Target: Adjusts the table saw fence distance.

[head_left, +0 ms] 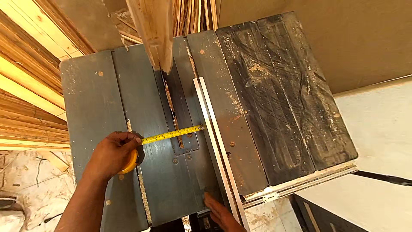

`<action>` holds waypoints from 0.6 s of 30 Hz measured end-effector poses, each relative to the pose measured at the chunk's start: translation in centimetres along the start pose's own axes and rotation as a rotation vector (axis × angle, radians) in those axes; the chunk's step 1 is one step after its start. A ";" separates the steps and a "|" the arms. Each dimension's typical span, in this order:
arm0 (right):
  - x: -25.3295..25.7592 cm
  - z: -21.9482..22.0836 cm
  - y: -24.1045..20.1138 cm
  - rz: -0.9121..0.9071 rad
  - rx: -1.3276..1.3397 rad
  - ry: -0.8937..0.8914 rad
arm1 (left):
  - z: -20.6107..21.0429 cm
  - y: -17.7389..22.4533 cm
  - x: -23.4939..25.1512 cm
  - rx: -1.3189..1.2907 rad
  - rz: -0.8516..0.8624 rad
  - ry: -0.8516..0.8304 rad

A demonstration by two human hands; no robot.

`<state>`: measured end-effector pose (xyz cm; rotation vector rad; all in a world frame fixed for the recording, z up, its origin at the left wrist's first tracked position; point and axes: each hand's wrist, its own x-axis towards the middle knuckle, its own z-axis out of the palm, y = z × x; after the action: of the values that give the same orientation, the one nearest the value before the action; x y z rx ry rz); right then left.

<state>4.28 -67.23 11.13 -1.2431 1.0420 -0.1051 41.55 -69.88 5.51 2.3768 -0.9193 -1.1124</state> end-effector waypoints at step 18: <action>0.5 0.3 0.1 -0.015 0.013 0.015 | 0.0 0.2 0.0 -0.013 -0.006 0.000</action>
<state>4.69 -67.28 10.77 -1.2400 1.0429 -0.1329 41.48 -70.03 5.70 2.3706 -0.9024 -1.1172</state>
